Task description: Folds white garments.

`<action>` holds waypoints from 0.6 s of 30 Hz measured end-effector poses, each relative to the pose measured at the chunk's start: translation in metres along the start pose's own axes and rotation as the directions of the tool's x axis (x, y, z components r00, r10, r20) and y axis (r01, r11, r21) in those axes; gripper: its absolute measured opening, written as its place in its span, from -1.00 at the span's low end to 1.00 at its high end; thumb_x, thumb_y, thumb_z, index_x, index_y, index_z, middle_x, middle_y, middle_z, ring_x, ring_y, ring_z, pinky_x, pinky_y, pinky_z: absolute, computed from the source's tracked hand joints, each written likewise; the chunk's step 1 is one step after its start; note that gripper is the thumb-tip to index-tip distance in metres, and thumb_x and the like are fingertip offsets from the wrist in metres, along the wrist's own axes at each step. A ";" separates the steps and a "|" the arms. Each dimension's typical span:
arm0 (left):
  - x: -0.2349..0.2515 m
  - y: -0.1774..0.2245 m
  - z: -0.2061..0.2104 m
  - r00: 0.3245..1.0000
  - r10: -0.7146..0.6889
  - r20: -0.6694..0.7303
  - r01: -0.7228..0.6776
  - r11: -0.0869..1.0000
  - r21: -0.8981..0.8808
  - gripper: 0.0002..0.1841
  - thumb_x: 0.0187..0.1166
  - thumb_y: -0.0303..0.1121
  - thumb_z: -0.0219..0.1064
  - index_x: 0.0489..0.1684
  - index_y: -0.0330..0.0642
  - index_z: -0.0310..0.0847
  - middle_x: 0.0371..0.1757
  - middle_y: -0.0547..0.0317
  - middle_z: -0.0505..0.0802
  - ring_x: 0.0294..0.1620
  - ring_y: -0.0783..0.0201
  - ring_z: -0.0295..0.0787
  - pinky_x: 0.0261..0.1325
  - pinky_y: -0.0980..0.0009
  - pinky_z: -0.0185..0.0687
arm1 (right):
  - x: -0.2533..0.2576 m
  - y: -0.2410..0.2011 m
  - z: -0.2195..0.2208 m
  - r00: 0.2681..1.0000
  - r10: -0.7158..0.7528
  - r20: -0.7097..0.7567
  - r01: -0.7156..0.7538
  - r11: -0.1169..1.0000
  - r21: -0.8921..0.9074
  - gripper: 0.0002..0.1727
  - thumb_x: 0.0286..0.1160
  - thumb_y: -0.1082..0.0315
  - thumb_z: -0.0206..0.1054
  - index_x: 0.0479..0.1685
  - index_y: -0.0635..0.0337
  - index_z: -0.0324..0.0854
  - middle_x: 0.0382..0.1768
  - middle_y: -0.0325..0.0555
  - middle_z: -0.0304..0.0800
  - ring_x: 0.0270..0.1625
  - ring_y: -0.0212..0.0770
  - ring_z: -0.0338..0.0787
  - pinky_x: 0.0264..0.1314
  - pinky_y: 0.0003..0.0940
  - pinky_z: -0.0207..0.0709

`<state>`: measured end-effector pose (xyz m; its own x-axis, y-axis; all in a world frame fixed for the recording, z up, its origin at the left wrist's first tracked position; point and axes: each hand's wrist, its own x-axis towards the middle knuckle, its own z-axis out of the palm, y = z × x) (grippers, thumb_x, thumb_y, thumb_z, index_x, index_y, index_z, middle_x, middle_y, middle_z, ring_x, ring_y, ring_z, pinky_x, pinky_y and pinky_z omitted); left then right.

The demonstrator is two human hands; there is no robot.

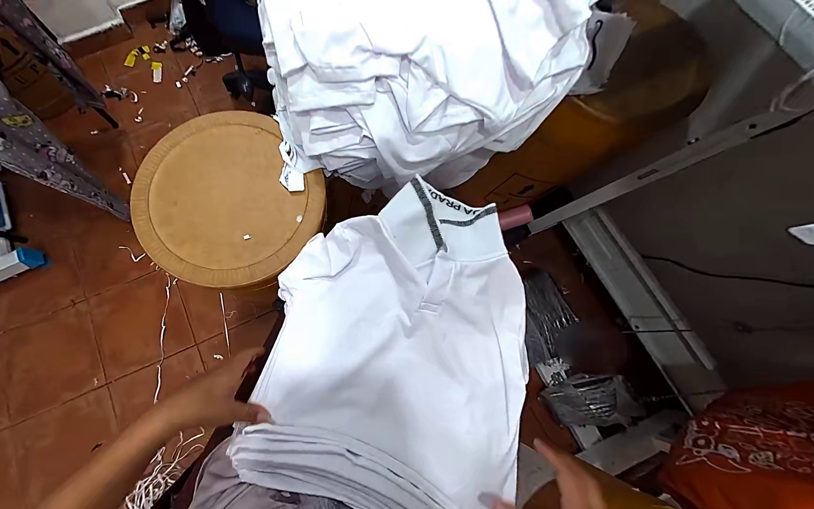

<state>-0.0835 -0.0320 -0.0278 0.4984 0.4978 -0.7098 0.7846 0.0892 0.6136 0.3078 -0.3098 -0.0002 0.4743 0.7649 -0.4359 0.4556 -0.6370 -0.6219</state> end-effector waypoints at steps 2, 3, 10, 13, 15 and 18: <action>0.020 0.025 -0.024 0.981 0.101 -0.163 -0.104 0.994 -0.012 -0.26 0.41 -0.31 0.60 0.60 -0.40 0.41 0.52 -0.35 0.61 0.56 -0.23 0.52 0.59 -0.15 0.42 | 0.042 -0.044 -0.006 0.946 -0.316 -0.075 0.295 0.931 -0.214 -0.13 0.29 0.04 0.58 0.48 0.56 0.47 0.51 0.69 0.39 0.59 0.69 0.32 0.60 0.52 0.17; 0.036 0.038 -0.033 0.940 0.156 -0.303 -0.174 0.984 -0.034 -0.41 0.54 -0.32 0.48 0.53 -0.43 0.46 0.47 -0.35 0.64 0.52 -0.21 0.56 0.55 -0.12 0.47 | 0.066 -0.068 0.008 0.872 -0.476 -0.118 0.428 0.856 -0.289 -0.31 0.45 0.04 0.43 0.36 0.50 0.60 0.41 0.54 0.58 0.53 0.56 0.49 0.54 0.42 0.31; 0.183 0.084 -0.047 0.818 0.198 -0.540 -0.233 0.972 0.005 -0.36 0.61 -0.41 0.36 0.66 -0.38 0.23 0.17 -0.40 0.79 0.17 -0.28 0.80 0.27 -0.28 0.65 | 0.161 -0.124 0.182 0.510 -0.849 0.139 0.815 0.426 -0.392 -0.32 0.70 -0.30 -0.07 0.53 -0.14 0.65 0.67 -0.07 0.50 0.81 0.20 0.25 0.73 0.56 -0.08; 0.173 0.091 -0.081 0.618 0.214 -0.756 -0.023 0.967 0.255 -0.44 0.49 -0.62 0.27 0.57 -0.38 0.40 0.34 -0.53 0.66 0.37 -0.53 0.59 0.28 -0.47 0.48 | 0.156 -0.117 0.180 0.552 -0.822 0.138 0.812 0.492 -0.312 -0.32 0.71 -0.29 -0.09 0.54 -0.15 0.63 0.70 -0.14 0.46 0.83 0.12 0.23 0.76 0.48 -0.06; 0.164 0.105 -0.072 0.522 0.321 -0.790 -0.110 0.944 0.312 -0.53 0.51 -0.61 0.25 0.46 -0.46 0.50 0.34 -0.53 0.66 0.44 -0.52 0.51 0.37 -0.47 0.34 | 0.163 -0.123 0.164 0.580 -0.813 0.036 0.808 0.570 -0.150 -0.48 0.67 -0.11 0.15 0.27 0.03 0.80 0.45 -0.12 0.75 0.62 0.02 0.58 0.67 0.25 0.30; 0.151 0.145 -0.003 0.418 0.552 -0.721 -0.457 0.814 0.358 -0.73 0.62 -0.49 0.21 0.09 -0.53 0.68 0.03 -0.30 0.84 0.18 -0.17 0.79 0.34 -0.09 0.63 | 0.196 -0.158 0.099 0.677 -0.685 -0.269 0.635 0.728 -0.257 -0.60 0.57 0.19 0.26 0.06 0.37 0.78 0.09 0.19 0.86 0.18 0.19 0.83 0.25 0.12 0.65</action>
<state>0.1038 0.0587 -0.0449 0.3754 0.8799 0.2912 0.5431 -0.4634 0.7002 0.2546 -0.0494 -0.0515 0.2118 0.9281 0.3062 0.8269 -0.0032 -0.5624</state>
